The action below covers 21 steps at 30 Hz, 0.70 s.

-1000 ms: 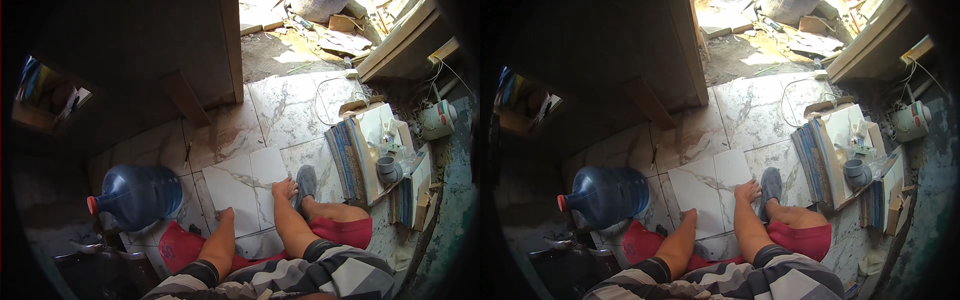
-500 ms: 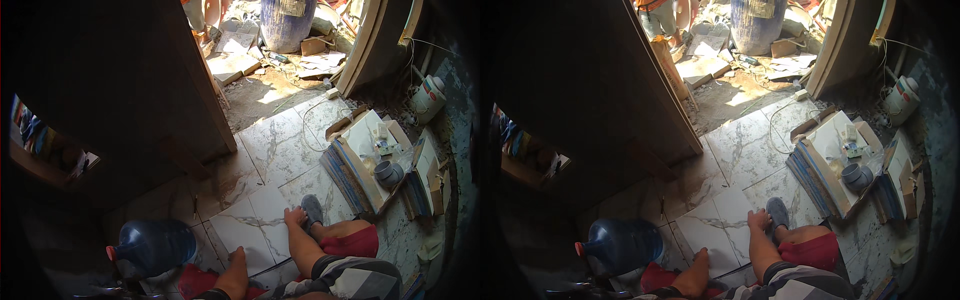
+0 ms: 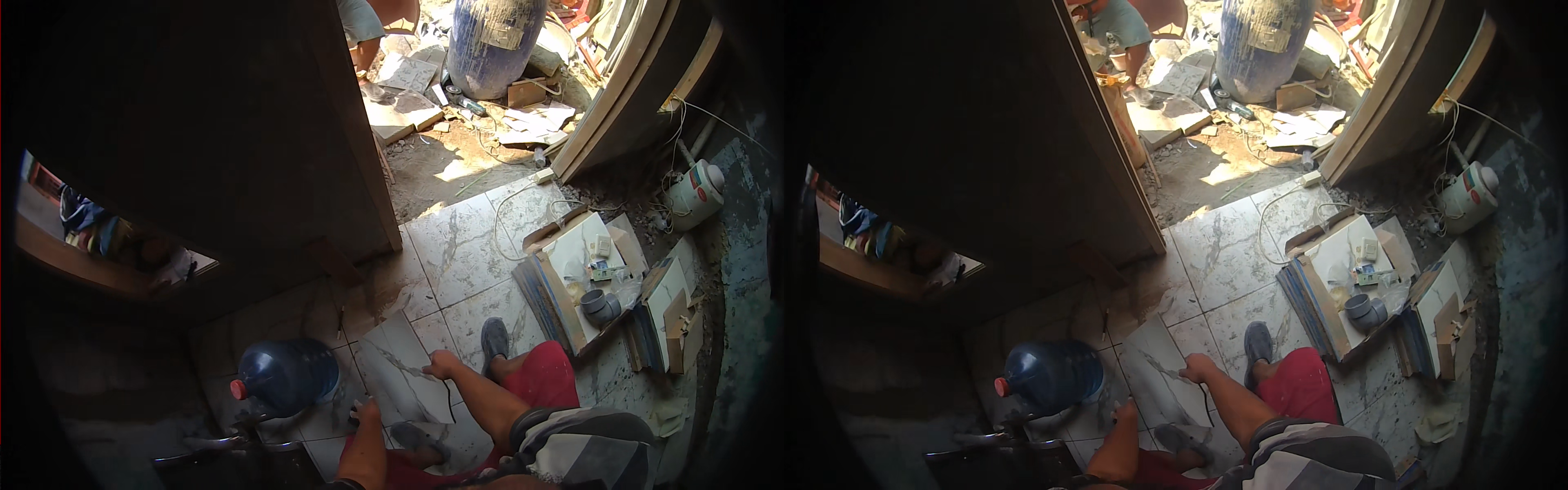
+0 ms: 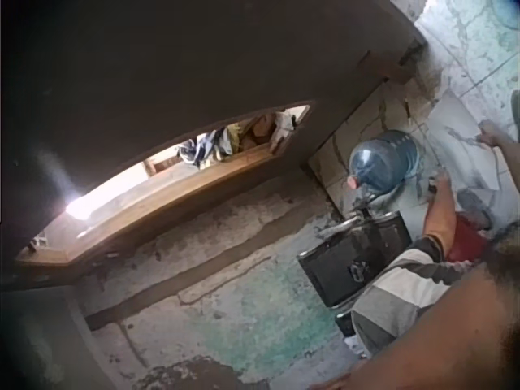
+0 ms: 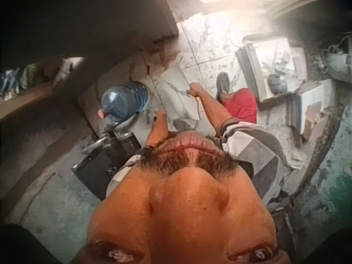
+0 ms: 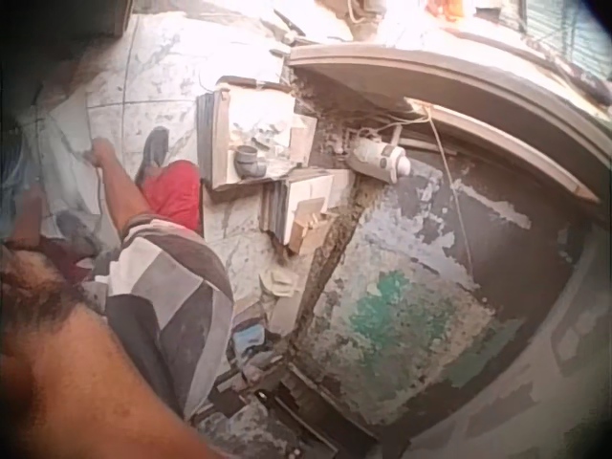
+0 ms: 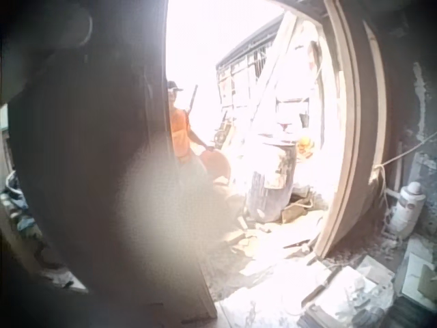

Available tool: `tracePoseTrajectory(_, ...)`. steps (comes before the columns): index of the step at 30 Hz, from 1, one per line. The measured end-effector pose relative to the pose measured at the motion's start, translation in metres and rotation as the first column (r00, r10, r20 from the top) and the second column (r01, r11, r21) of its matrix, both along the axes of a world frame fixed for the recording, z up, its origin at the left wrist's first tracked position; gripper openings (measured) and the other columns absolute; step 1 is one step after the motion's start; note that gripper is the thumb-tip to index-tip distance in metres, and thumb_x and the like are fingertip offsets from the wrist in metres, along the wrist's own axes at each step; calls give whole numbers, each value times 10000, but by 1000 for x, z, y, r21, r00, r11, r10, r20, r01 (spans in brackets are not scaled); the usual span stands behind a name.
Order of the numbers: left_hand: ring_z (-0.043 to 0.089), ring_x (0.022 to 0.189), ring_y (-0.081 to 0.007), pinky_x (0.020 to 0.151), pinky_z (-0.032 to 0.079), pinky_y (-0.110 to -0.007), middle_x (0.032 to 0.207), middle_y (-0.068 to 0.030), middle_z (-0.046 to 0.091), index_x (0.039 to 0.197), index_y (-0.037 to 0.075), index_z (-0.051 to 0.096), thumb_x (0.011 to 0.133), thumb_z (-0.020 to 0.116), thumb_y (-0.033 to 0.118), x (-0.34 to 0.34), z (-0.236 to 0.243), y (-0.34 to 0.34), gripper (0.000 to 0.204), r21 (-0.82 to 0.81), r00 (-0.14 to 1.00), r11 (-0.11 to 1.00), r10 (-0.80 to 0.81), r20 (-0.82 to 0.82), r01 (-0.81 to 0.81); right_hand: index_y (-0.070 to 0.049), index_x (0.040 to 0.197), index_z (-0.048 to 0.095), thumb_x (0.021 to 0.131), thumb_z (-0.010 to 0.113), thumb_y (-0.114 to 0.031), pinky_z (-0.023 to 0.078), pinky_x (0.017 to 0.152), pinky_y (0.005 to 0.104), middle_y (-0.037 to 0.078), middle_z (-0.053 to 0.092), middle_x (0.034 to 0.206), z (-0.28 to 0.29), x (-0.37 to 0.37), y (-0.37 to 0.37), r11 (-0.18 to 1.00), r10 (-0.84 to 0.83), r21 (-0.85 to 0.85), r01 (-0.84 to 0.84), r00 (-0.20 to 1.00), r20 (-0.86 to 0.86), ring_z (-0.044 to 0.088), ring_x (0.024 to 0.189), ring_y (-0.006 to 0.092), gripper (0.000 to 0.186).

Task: The recorder measures, marks, and cuts a ceramic tile with an angle grinder to fit a floor section.

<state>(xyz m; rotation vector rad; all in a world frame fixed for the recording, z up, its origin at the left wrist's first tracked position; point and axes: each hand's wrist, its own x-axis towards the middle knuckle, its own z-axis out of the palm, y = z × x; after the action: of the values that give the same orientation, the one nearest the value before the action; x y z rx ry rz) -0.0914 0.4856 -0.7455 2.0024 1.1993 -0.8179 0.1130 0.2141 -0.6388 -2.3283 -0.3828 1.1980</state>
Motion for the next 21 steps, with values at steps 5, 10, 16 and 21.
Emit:
tracePoseTrajectory(5, 534, 1220, -418, 1052, 412, -449, 1297, -283, 554, 1388, -53, 459, 875, 651, 293, -12, 242, 8, 648, 331, 966, 925, 113, 232, -188, 5, 876, 705, 798, 618, -306, 535, 815, 498, 256, 685, 895, 177, -52, 94, 977, -210, 16, 211, 958, 195, 671, 895, 414, 332)
tracePoseTrajectory(10, 574, 1201, -328, 1018, 424, -373, 1286, -233, 599, 1328, -62, 539, 906, 618, 268, -71, 372, 50, 541, -207, 900, 942, 319, 298, -265, 5, 908, 694, 880, 565, -329, 532, 791, 502, 247, 685, 907, 387, -43, 95, 992, -103, 100, 77, 954, 283, 671, 879, 408, 360)
tracePoseTrajectory(16, 484, 810, -119, 722, 447, -375, 956, 27, 522, 1351, 142, 540, 924, 601, 402, -101, 470, 67, 504, -599, 717, 691, 646, 260, -406, -26, 826, 665, 917, 584, -360, 492, 759, 484, 194, 664, 844, 586, -71, 110, 945, -141, 323, -55, 821, 553, 641, 851, 391, 355)
tracePoseTrajectory(21, 486, 1136, -293, 991, 388, -452, 1203, -75, 491, 1327, 130, 488, 979, 419, 578, -85, 563, 60, 571, -827, 265, 341, 934, 241, -448, -40, 763, 624, 885, 637, -352, 475, 708, 477, 169, 640, 794, 718, -95, 95, 848, -128, 451, -279, 717, 685, 627, 784, 379, 335)
